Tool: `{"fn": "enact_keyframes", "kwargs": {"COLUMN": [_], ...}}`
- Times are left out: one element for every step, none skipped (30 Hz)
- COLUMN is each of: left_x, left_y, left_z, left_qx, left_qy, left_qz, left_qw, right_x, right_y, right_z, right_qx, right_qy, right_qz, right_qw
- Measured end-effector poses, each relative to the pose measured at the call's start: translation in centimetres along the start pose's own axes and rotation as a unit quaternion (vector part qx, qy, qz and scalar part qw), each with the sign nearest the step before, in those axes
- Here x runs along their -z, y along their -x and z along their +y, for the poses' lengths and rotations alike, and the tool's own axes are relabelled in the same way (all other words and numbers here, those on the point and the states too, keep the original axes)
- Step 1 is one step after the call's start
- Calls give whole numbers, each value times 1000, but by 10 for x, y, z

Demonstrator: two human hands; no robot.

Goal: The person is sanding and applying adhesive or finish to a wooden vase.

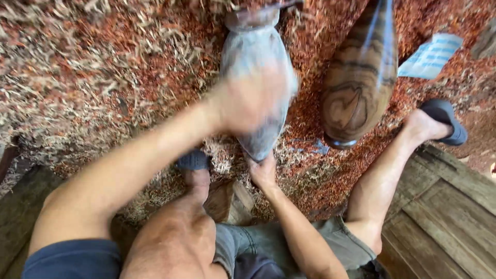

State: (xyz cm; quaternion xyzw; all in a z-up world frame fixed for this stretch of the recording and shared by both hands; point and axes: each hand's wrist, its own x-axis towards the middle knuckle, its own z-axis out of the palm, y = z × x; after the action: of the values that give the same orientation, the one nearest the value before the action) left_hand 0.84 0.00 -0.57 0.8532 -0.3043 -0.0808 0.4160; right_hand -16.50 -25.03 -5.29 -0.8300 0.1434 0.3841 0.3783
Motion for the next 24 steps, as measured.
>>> {"fn": "enact_keyframes", "kwargs": {"left_x": [2, 10, 19, -4, -27, -51, -63, -76, -90, -71, -53, -37, -30, -18, -5, -22, -39, -56, -77, -99, -121, -112, -104, -100], "left_y": [1, -2, -4, 10, 24, 37, 48, 58, 68, 59, 50, 43, 39, 32, 24, 32, 40, 48, 65, 81, 97, 83, 70, 62], "left_z": [2, -2, -6, 13, 30, 47, 43, 39, 35, 21, 6, -4, -5, -10, -15, 2, 19, 35, 38, 39, 39, 24, 7, -2], "left_qx": [0, -14, -29, -29, -64, -104, -108, -129, -150, -148, -146, -144, -141, -73, -4, -5, -26, -50, -53, -132, -209, -210, -217, -221], "left_qy": [7, -33, -71, -77, -98, -115, -117, -85, -54, -53, -68, -80, -75, -31, 13, 12, -6, -22, -22, -40, -58, -56, -43, -22], "left_qz": [-2, 107, 215, 216, 185, 151, 150, 144, 138, 139, 165, 188, 187, 205, 223, 224, 218, 210, 208, 135, 60, 62, 108, 151], "left_qw": [1000, 994, 974, 973, 976, 976, 976, 977, 978, 978, 973, 968, 969, 976, 975, 975, 976, 976, 976, 981, 974, 974, 969, 963], "right_x": [1, 0, 0, -1, -3, -6, -7, -6, -5, -2, 1, 2, 1, 0, 0, -1, -2, -4, -4, -3, -3, 2, 5, 7], "right_y": [8, 6, 4, 0, -5, -7, -3, -3, -3, -3, -4, 2, 7, 6, 5, 3, 0, -2, 1, 0, -1, -4, -6, 1], "right_z": [5, 5, 4, 14, 23, 33, 34, 35, 38, 21, 5, -8, -7, -10, -15, 1, 17, 32, 27, 23, 19, 7, -4, -10], "right_qx": [-7, -8, -9, -3, -28, -58, -56, -48, -39, -41, -14, 9, 3, -15, -33, -31, -18, -7, -8, -3, 3, 1, -7, -23], "right_qy": [1, 13, 24, 24, 51, 76, 74, 75, 76, 78, 45, 11, 11, 11, 11, 11, 23, 32, 30, 33, 35, 37, 32, 26], "right_qz": [0, 7, 13, 12, -11, -30, -27, -35, -43, -44, -25, -6, -8, -1, 6, 7, 2, 1, 4, -6, -16, -15, -14, -16], "right_qw": [1000, 1000, 1000, 1000, 998, 995, 995, 995, 995, 995, 999, 1000, 1000, 1000, 999, 999, 1000, 999, 1000, 999, 999, 999, 999, 999]}}
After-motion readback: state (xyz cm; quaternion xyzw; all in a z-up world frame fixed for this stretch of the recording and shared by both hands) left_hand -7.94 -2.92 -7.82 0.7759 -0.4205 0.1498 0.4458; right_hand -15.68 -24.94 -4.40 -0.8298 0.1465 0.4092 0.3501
